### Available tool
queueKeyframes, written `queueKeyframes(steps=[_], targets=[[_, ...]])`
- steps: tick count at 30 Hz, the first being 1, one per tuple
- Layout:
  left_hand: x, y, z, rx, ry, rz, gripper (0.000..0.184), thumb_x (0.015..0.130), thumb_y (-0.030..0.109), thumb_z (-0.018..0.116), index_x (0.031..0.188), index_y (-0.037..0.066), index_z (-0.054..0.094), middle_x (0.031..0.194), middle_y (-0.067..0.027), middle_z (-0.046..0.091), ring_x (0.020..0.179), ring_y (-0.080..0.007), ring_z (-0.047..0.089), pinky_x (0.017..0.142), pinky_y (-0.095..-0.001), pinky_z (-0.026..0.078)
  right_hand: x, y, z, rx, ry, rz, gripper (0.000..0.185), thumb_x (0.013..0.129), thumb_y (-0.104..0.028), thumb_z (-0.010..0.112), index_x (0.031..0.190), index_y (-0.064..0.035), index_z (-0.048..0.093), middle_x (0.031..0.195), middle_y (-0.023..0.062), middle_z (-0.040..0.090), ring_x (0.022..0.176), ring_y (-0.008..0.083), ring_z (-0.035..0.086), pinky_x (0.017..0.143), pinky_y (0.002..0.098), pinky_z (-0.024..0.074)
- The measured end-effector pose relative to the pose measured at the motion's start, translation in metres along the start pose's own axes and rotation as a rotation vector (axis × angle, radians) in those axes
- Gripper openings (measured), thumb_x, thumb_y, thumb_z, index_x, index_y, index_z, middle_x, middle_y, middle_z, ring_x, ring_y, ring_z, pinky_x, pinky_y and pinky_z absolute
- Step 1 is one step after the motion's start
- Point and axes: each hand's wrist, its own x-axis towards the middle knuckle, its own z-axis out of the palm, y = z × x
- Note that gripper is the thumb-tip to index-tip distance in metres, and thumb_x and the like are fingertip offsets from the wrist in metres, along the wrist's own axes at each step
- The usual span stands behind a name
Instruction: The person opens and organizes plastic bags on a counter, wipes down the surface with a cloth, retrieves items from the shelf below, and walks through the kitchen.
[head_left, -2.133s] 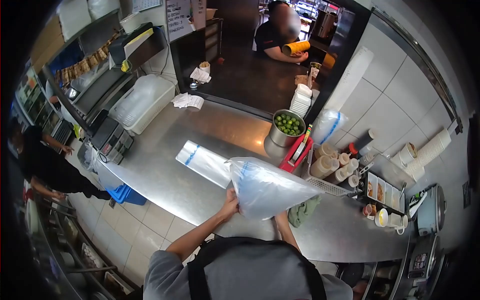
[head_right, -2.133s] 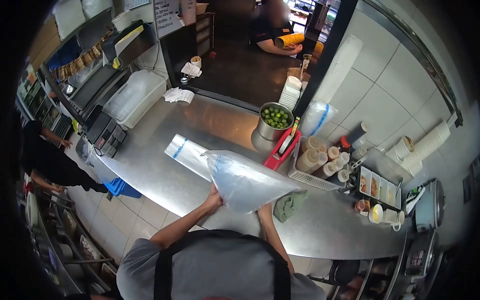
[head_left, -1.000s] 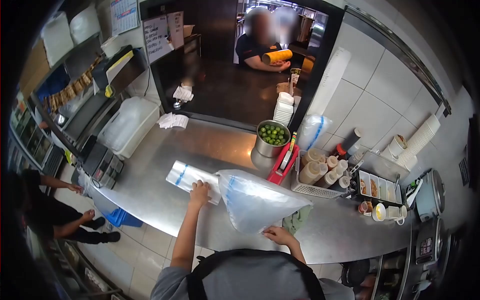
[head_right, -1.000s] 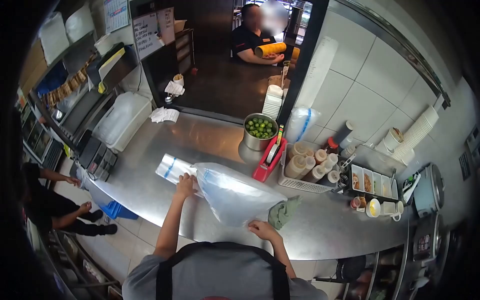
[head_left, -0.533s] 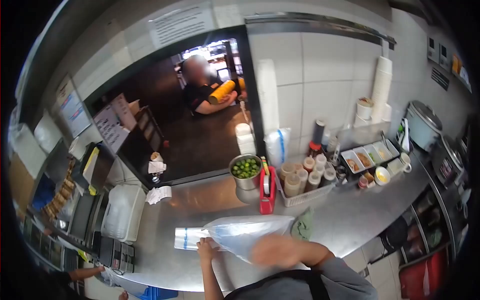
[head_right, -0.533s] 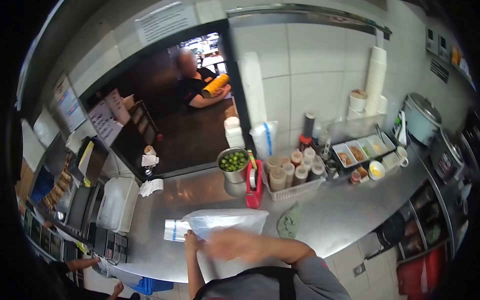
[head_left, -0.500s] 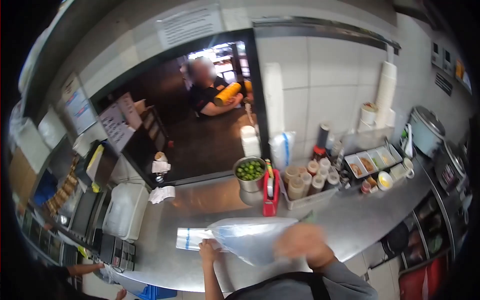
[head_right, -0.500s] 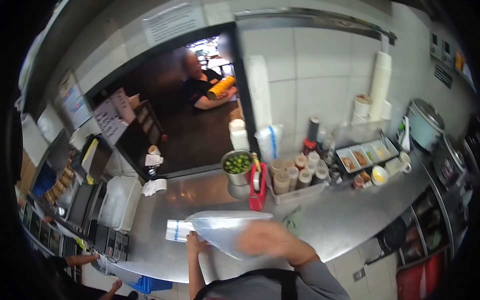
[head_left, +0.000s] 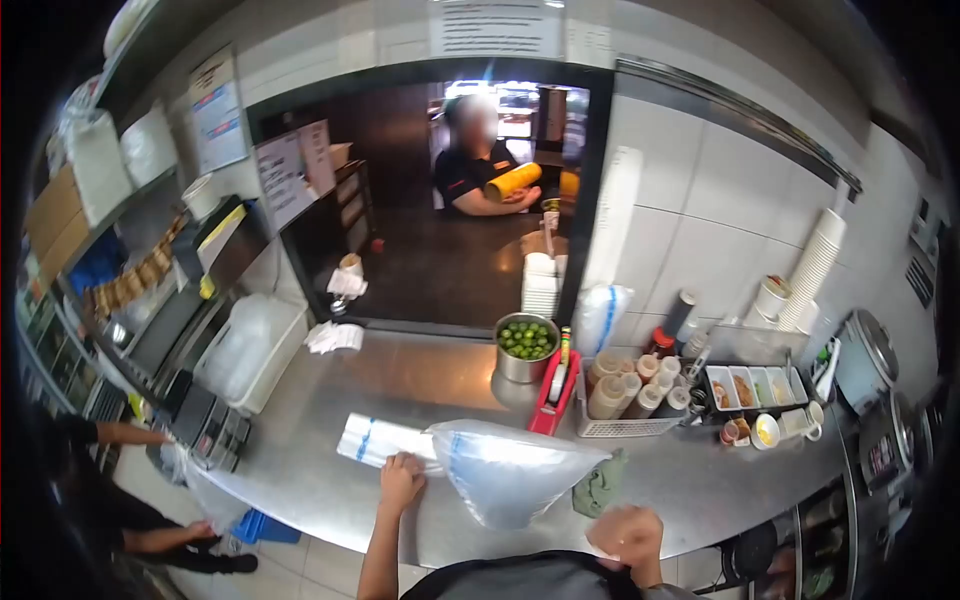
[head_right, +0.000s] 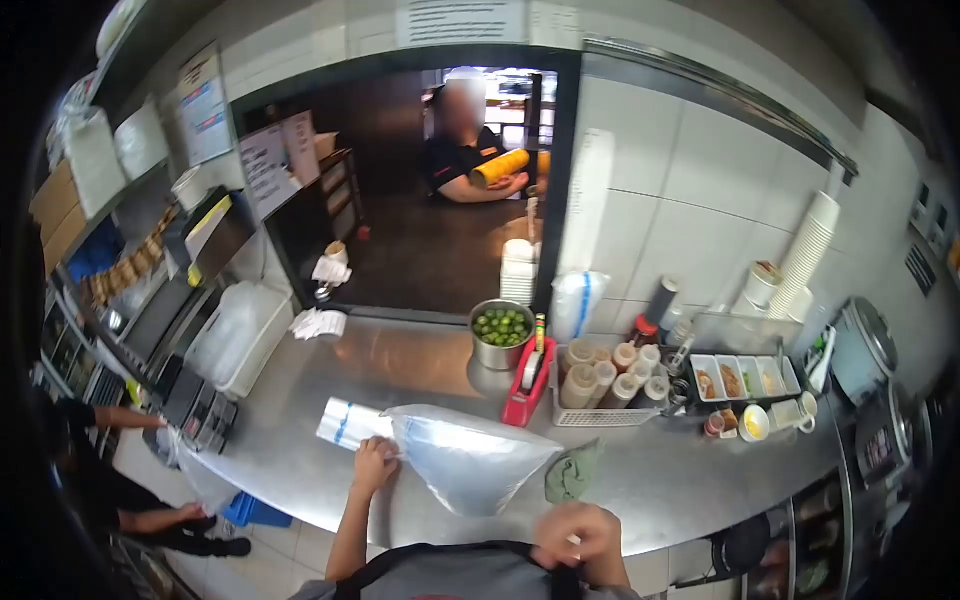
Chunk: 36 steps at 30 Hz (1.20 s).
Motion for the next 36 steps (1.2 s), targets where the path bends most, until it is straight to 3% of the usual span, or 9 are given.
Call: queueKeyframes(steps=[2,6,11,18,22,25,26,30,36], targets=[[0.002,-0.014,0.004,0.068,0.029,-0.007,0.019,0.071,0.018,0.063,0.089,0.011,0.061,0.102,-0.0075,0.055,0.096,-0.0282,0.049,0.079,-0.0397,0.04,0.031,0.01,-0.015,0.306,-0.619,-0.532,0.017,0.087,-0.013,0.055,0.09,0.0025,0.061,0.065,0.0077,0.052,0.057,0.0215,0.052,0.05,0.0308,0.0381],[0.004,0.002,0.004,0.123,0.05,-0.037,0.014,0.079,0.017,0.056,0.091,0.009,0.056,0.093,-0.0076,0.057,0.09,-0.0278,0.052,0.077,-0.0415,0.041,0.052,0.006,0.011,-0.208,-0.003,-0.045,0.027,0.086,-0.017,0.056,0.103,0.0037,0.06,0.09,0.0137,0.056,0.081,0.028,0.054,0.071,0.0367,0.0428],[0.034,0.018,-0.026,0.09,0.308,-0.099,0.009,0.087,0.013,0.047,0.09,0.006,0.051,0.079,-0.0132,0.058,0.072,-0.0345,0.054,0.067,-0.0436,0.043,0.053,0.027,0.006,-0.046,-0.27,0.036,0.033,0.086,-0.018,0.057,0.11,0.0048,0.057,0.116,0.0179,0.05,0.108,0.0327,0.047,0.09,0.0412,0.0367],[0.071,0.075,-0.117,-0.086,0.508,-0.155,0.012,0.091,0.015,0.045,0.093,0.004,0.049,0.086,-0.0197,0.06,0.077,-0.04,0.057,0.065,-0.0464,0.044,0.021,0.025,0.005,0.003,-0.018,0.061,0.036,0.085,-0.021,0.059,0.108,0.0066,0.058,0.108,0.0171,0.057,0.102,0.0316,0.052,0.088,0.0398,0.0392],[0.084,0.025,-0.096,0.042,0.25,-0.326,0.016,0.089,0.014,0.047,0.103,0.008,0.049,0.093,-0.0189,0.06,0.082,-0.0399,0.056,0.068,-0.0463,0.044,0.015,0.029,0.005,0.025,0.012,0.091,0.035,0.082,-0.018,0.063,0.107,0.0066,0.059,0.106,0.0169,0.057,0.099,0.0303,0.053,0.085,0.038,0.0406],[0.077,-0.059,-0.034,0.026,0.111,-0.188,0.025,0.087,0.016,0.05,0.111,0.009,0.048,0.111,-0.0182,0.053,0.092,-0.0395,0.054,0.074,-0.0455,0.045,0.016,0.029,0.006,0.018,0.021,0.1,0.034,0.08,-0.014,0.064,0.107,0.0063,0.059,0.104,0.0166,0.058,0.096,0.0294,0.054,0.084,0.0376,0.0407],[0.071,-0.065,-0.021,0.001,0.115,-0.237,0.045,0.083,0.021,0.056,0.125,0.013,0.042,0.135,-0.0158,0.035,0.116,-0.0397,0.041,0.09,-0.0504,0.038,0.016,0.028,0.006,0.011,0.017,0.101,0.034,0.08,-0.014,0.064,0.107,0.0063,0.059,0.103,0.0166,0.058,0.096,0.0293,0.054,0.084,0.0375,0.0407],[0.043,-0.044,-0.03,0.223,-0.214,0.018,0.068,0.083,0.04,0.054,0.14,0.022,0.025,0.149,-0.0063,0.01,0.136,-0.0332,0.008,0.101,-0.0617,0.011,0.013,0.027,0.002,-0.004,0.047,0.089,0.034,0.081,-0.014,0.064,0.107,0.0062,0.059,0.102,0.0162,0.058,0.095,0.0287,0.055,0.083,0.0366,0.0415],[0.012,-0.063,0.007,0.2,-0.213,0.002,0.052,0.091,0.044,0.035,0.139,0.025,0.028,0.148,-0.0045,0.015,0.136,-0.0298,0.008,0.104,-0.0583,0.004,0.015,0.03,0.005,0.005,0.043,0.092,0.033,0.08,-0.014,0.065,0.106,0.0057,0.059,0.1,0.0154,0.058,0.092,0.0272,0.056,0.081,0.0346,0.0424]])
